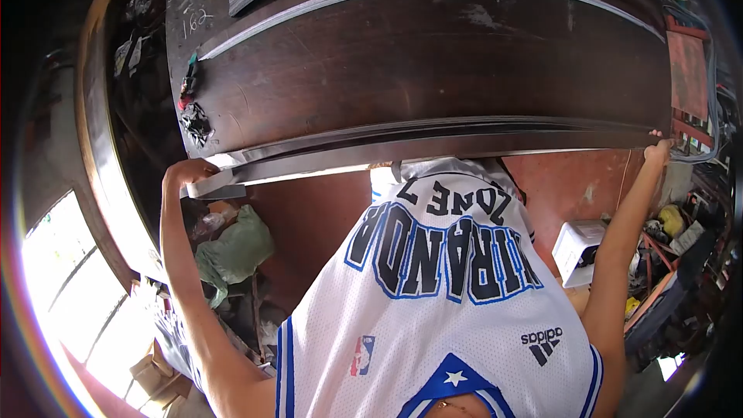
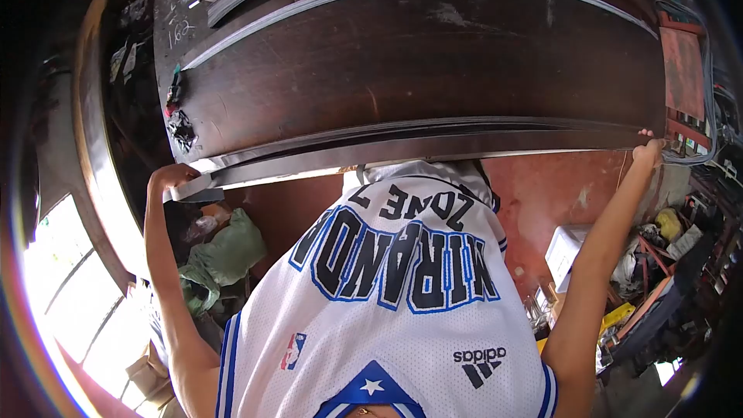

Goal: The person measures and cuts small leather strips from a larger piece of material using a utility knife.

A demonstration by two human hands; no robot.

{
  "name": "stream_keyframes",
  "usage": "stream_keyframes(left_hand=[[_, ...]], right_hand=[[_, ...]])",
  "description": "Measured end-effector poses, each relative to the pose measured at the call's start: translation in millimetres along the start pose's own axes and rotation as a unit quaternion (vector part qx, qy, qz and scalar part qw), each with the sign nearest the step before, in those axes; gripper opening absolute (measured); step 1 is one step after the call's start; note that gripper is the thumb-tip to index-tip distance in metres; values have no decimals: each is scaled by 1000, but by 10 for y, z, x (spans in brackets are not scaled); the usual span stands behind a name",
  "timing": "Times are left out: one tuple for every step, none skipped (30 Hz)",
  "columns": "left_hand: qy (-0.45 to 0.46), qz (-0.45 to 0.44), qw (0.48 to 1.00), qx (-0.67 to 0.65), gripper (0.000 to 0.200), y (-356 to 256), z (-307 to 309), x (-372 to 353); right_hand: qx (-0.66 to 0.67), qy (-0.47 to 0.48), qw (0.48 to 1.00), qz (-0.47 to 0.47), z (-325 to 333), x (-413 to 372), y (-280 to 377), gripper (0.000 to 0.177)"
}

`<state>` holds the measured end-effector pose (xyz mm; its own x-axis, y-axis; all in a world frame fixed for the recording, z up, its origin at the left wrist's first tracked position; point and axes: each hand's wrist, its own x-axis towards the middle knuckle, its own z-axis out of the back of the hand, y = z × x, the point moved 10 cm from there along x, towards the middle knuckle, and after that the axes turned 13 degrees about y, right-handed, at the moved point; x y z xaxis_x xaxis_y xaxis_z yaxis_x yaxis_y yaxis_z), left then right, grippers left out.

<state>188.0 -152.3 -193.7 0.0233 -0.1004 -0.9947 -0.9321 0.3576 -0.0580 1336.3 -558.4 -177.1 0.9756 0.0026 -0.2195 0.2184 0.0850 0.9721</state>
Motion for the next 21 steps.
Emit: stream_keyframes(left_hand=[[11,-4,999,44,39,3,-56,-1],[34,-41,999,-1,39,51,-136,20],[57,-78,994,-48,40,94,-202,37],[73,-52,996,-2,41,-273,-168,-137],[69,-49,996,-3,41,-383,-113,-262],[42,-38,997,-47,41,-423,-54,-366],[21,-28,995,-89,41,-411,-56,-412],[12,-77,989,-127,36,-425,-79,-334],[24,-78,990,-119,36,-369,-141,-260],[56,-76,992,-87,38,-366,-143,-180],[84,-75,992,-52,40,-386,-98,-110],[59,-89,993,-41,37,-396,-60,-136],[63,-92,993,-38,37,-408,-68,-143],[77,-75,989,-104,36,-360,-75,-137],[92,-55,980,-170,35,-300,-106,-127],[75,-61,983,-154,34,-299,-57,-113],[77,-63,983,-154,34,-162,-56,-26],[70,-141,985,-70,34,-172,-32,55],[61,-218,974,15,34,-238,-43,71],[62,-219,974,16,34,-399,-29,-20],[45,-131,988,-74,34,-369,26,-72]], right_hand=[[-1,-2,1000,-1,-3,-83,18,36],[-37,-23,999,-22,29,-147,34,32],[-72,-44,995,-45,60,-217,52,29],[-46,23,998,-45,153,251,-21,26],[-19,92,994,-47,254,734,-106,23],[7,158,986,-52,338,1169,-183,21],[-4,163,986,-45,395,1231,-200,20],[-15,167,985,-38,436,1270,-212,19],[-37,179,983,-21,479,1315,-164,19],[-50,194,980,4,395,1412,-61,19],[-60,207,976,34,328,1493,102,20],[-66,200,977,35,295,1381,186,20],[-47,118,992,-6,242,1173,170,22],[-24,37,998,-46,239,1025,136,24],[-27,36,998,-45,220,1016,146,24],[-29,36,998,-47,212,1039,119,28],[-32,37,998,-50,238,1128,59,33],[-36,59,997,-38,254,1209,32,37],[-37,58,997,-38,250,1191,43,37],[-20,53,998,-42,260,1155,23,38],[-2,47,998,-46,281,1116,4,40]])
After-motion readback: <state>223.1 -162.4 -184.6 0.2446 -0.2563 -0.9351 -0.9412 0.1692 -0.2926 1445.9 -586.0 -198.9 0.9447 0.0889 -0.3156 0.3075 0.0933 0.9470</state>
